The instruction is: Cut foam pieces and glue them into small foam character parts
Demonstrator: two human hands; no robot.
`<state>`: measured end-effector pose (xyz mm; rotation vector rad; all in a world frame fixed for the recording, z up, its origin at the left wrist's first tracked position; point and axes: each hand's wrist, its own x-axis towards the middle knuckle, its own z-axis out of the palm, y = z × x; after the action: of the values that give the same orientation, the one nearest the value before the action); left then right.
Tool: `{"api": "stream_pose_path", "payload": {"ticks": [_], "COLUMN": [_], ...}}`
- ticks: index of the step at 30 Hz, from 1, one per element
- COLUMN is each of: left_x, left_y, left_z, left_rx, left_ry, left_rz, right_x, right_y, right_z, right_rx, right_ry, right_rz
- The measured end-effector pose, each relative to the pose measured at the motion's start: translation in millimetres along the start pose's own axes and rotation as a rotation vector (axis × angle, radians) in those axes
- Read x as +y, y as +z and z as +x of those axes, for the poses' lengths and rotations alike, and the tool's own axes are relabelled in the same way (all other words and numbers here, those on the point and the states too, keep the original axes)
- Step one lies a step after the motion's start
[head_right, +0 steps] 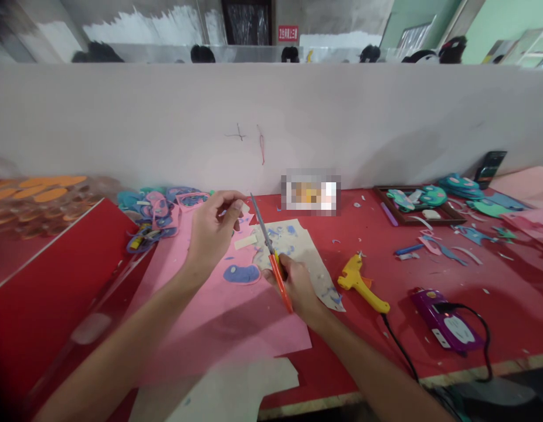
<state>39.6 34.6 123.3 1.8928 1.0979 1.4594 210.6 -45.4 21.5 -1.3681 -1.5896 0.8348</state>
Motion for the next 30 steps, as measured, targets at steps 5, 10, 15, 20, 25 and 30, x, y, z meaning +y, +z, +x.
{"api": "stream_pose_path", "payload": {"ticks": [5,10,15,20,25,30], "left_x": [-3,-6,-4,-2,-1,1], "left_y": [2.2,4.5,5.3,6.1,6.9,5.0], "left_z": [-1,-2,-3,-4,-5,-5], "left_rx": [-0.030,-0.074,-0.077,-0.059,-0.042,-0.019], "left_ry": [-0.011,-0.053,-0.055,-0.060,-0.080,-0.035], "left_rz": [-0.012,-0.033,-0.032,-0.045,-0.100,-0.063], "right_x": [2,-2,-4,-6,-8,-7], "right_y": [0,-1,-1,0,-1,-1], "right_z": [0,-1,-2,-3,-3,-3], "right_rx": [-0.004,-0.010,-0.012,-0.009,-0.015,-0.003], "right_ry": [-0.010,-0.013,-0.011,-0.010,-0.007,-0.011], "right_rz": [0.010,0.012,0.012,0.031,0.051,0.056]}}
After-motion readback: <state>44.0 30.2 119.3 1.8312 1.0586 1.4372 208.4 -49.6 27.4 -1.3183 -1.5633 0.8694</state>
